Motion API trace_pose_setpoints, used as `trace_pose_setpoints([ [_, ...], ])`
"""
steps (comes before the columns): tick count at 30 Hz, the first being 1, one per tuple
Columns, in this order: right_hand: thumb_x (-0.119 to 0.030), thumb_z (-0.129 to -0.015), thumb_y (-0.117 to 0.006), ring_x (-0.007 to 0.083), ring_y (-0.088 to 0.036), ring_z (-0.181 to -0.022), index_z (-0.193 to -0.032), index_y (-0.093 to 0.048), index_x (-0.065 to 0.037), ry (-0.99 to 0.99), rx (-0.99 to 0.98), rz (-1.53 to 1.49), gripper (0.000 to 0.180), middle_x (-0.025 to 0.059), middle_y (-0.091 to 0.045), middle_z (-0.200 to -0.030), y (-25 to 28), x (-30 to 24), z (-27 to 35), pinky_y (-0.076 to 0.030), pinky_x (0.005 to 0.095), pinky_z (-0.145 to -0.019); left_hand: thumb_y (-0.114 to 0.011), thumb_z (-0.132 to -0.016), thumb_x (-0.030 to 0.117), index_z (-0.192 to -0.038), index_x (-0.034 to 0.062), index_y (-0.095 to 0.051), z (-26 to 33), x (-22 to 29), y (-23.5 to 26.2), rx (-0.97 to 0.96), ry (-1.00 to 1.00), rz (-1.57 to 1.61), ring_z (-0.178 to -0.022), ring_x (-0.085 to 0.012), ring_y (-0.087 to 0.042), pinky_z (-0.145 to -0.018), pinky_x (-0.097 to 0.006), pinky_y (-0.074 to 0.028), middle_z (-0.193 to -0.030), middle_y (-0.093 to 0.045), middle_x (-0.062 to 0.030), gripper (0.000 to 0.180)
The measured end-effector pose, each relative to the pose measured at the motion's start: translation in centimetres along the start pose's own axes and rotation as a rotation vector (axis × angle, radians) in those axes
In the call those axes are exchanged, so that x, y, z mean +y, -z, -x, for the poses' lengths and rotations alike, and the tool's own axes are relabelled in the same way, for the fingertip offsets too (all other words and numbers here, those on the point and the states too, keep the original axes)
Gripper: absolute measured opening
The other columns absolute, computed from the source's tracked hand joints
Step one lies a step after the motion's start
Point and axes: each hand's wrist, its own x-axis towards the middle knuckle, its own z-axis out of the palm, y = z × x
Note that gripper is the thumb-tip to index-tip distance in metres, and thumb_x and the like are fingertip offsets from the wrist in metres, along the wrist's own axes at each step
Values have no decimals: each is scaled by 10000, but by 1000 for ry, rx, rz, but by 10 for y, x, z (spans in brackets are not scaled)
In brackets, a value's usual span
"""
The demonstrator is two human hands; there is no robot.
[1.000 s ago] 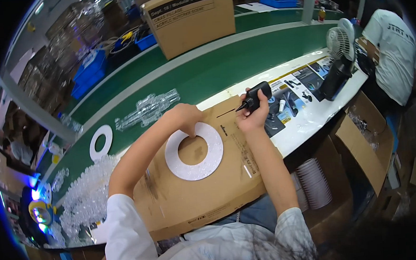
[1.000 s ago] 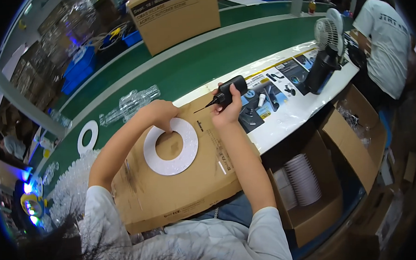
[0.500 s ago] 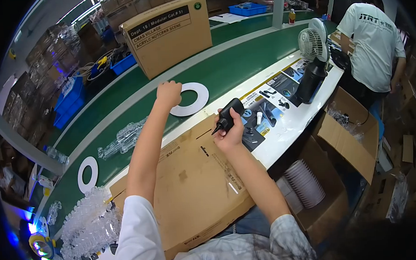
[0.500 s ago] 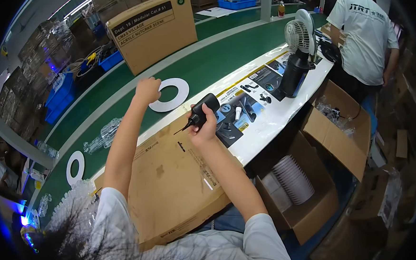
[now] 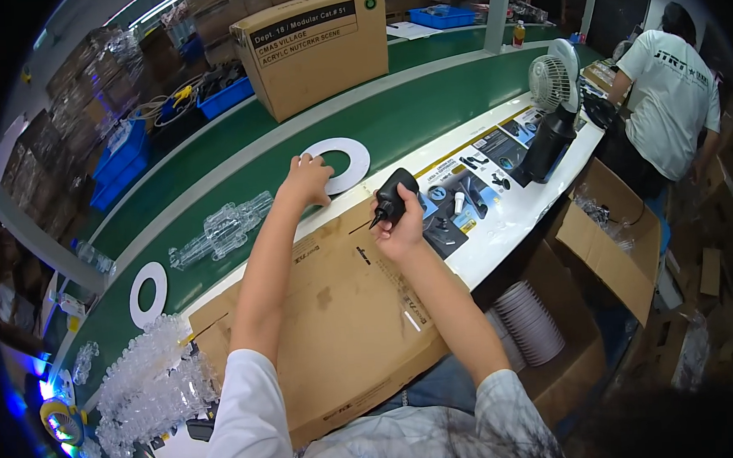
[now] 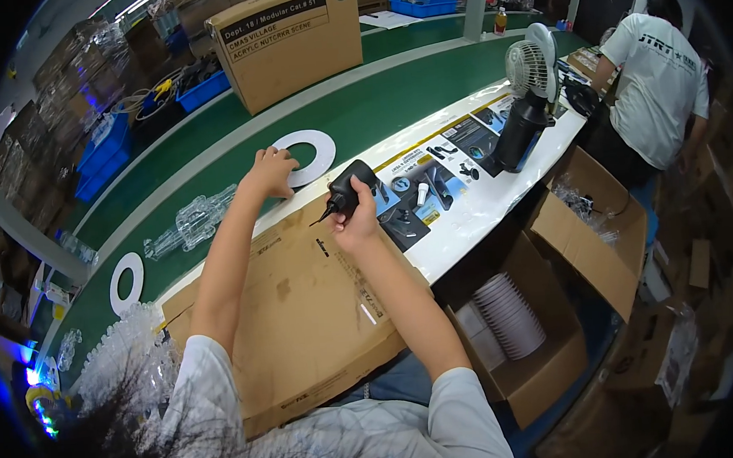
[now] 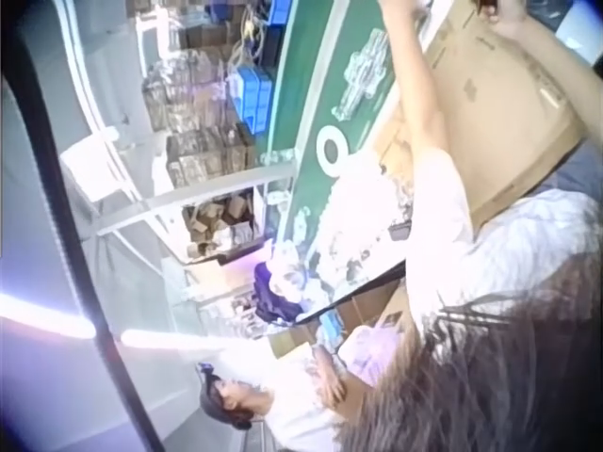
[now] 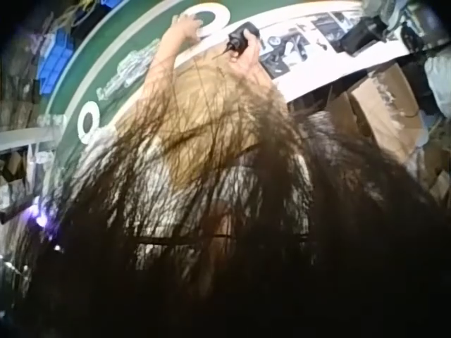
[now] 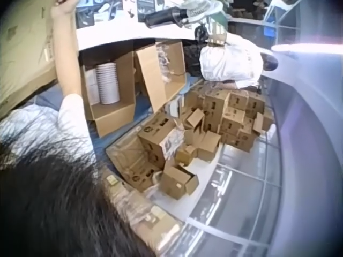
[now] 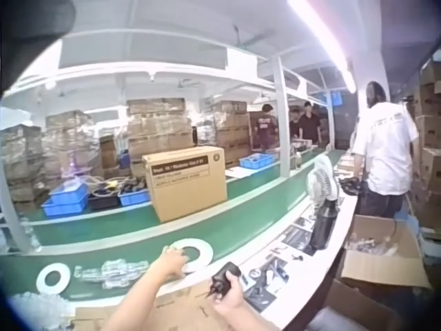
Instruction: Applying adhesive to circular fixture parts and assembling small plastic components on a factory assembly line.
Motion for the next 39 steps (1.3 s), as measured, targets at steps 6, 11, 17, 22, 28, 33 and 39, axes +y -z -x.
trace_pose_setpoints([
  [6, -490, -885, -533, 69, -455, -449, -1003, -581, -7, -192, -48, -30, 499, 82, -635, -766, -1, 3, -1, -309, 184, -361, -760, -638, 366, -1048, 166, -722, -4, -16, -3, -141, 62, 38, -1235, -325, -448, -1041, -467, -321, -1243, -579, -111, 459],
  [11, -539, -910, -453, 76, -401, -425, -901, -645, 50, -442, -129, 52, 620, 117, -627, -722, -6, 12, 6, -303, 187, -359, -745, -682, 390, -1208, 192, -643, 8, -18, 1, 132, 196, 121, -1235, -335, -446, -1035, -479, -321, -1287, -555, -131, 572],
  [17, -580, -929, -406, 83, -373, -417, -857, -652, 16, -441, -121, 10, 650, 115, -622, -697, 3, 14, -1, -283, 194, -364, -735, -778, 238, -1307, 110, -561, 52, 18, 52, -123, -108, 637, -1244, -325, -492, -1076, -401, -379, -1323, -560, -133, 572],
  [22, -572, -938, -400, 98, -380, -421, -818, -615, 7, -122, 92, -151, 630, 95, -569, -663, 1, 15, -4, -286, 211, -361, -697, -787, 252, -1286, 103, -570, 53, 41, 44, 60, -161, 673, -1221, -350, -491, -1057, -425, -377, -1291, -574, -149, 536],
  [28, -602, -947, -347, 113, -383, -456, -867, -575, 22, 123, 214, -388, 669, 83, -527, -681, 17, -11, -13, -302, 230, -384, -656, -814, 270, -1225, 96, -616, 42, 70, 47, -15, -209, 633, -1144, -335, -518, -1027, -409, -380, -1213, -602, -141, 449],
  [33, -599, -960, -317, 115, -378, -455, -858, -563, 17, 155, 214, -437, 671, 89, -521, -688, 15, -14, -15, -297, 234, -384, -650, -813, 283, -1179, 97, -645, 51, 88, 54, -83, -202, 583, -1159, -326, -507, -1031, -418, -368, -1198, -606, -127, 411],
  [39, -599, -957, -329, 113, -375, -455, -896, -543, 10, 142, 197, -467, 648, 81, -520, -726, 14, -16, -9, -295, 230, -389, -654, -806, 284, -1148, 100, -657, 53, 99, 65, -105, -180, 526, -1153, -317, -511, -1031, -435, -357, -1178, -611, -120, 389],
])
